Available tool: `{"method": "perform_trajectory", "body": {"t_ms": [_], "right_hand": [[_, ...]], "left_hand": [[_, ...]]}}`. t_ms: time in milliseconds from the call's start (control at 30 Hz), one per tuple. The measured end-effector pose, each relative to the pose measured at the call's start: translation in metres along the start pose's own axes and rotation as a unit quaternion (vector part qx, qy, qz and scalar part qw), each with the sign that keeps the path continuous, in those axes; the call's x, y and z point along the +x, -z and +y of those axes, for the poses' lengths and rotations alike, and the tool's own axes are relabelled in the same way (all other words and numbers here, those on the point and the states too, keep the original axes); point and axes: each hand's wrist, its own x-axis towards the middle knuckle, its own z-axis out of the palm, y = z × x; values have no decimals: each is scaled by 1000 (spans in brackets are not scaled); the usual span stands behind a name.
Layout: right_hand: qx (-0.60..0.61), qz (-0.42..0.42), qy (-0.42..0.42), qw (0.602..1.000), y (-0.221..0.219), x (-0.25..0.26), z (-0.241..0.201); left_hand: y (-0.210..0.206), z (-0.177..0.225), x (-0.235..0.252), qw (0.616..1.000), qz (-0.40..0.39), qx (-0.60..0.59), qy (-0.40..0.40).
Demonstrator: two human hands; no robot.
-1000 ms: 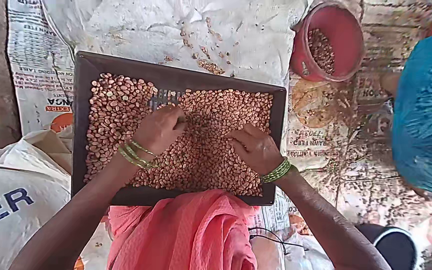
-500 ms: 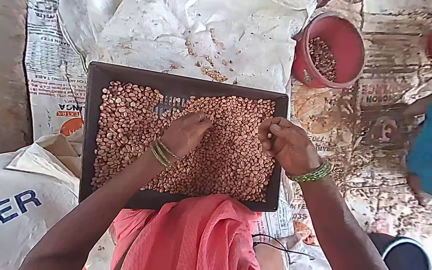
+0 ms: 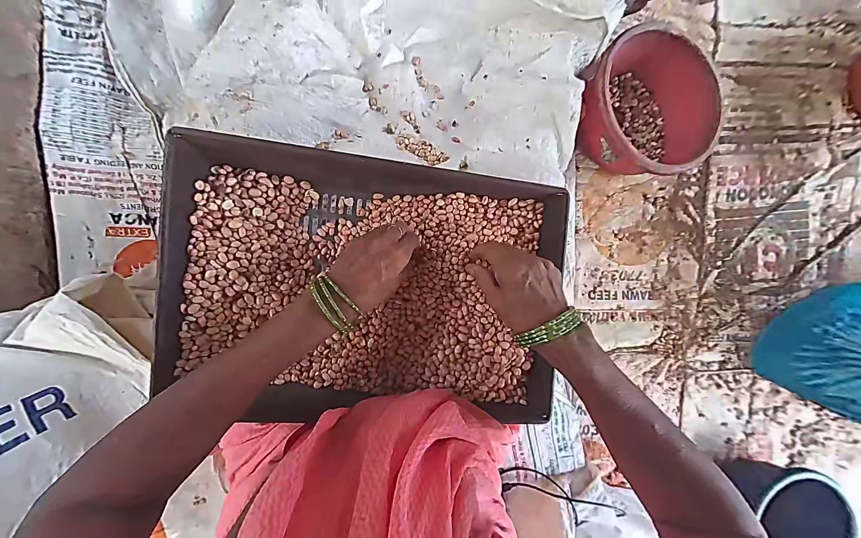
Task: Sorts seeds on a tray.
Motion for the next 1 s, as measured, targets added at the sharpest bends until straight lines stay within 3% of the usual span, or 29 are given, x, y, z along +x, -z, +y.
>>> {"method": "perform_trajectory", "body": {"t_ms": [167, 233, 267, 300, 367, 400, 467, 567, 667, 733, 867, 933, 1000], "right_hand": [[17, -25, -24, 999, 3, -1, 1], [135, -19, -38, 990, 11, -5, 5], [243, -18, -44, 969, 14, -6, 8], [384, -24, -59, 921, 14, -5, 9], [612, -79, -67, 784, 15, -6, 4], [662, -105, -74, 738, 14, -6, 0], [688, -143, -84, 707, 8, -6, -10], [691, -151, -162, 688, 4, -3, -28], [667, -123, -212, 704, 8, -4, -31], [634, -75, -218, 738, 11, -9, -26], [503, 44, -196, 840, 24, -7, 4], [341, 104, -170, 919, 28, -3, 15], [210, 139, -114, 961, 27, 2, 22]], "left_hand": [[31, -17, -6, 992, 55, -89, 70], [48, -20, -12, 988, 86, -96, 84], [56, -19, -15, 987, 96, -101, 78], [63, -15, -19, 986, 107, -116, 53], [73, 1, -24, 976, 116, -180, -30], [76, 11, -25, 967, 116, -216, -69], [76, 20, -25, 959, 120, -231, -115], [59, 13, -25, 986, 77, -139, -59], [25, 2, -23, 997, -28, -66, 7], [7, -1, -27, 998, -39, -33, 28], [-2, 7, -28, 999, 12, 31, -12], [-9, 9, -29, 996, 56, 47, -43], [-19, 8, -30, 989, 109, 77, -69]]}}
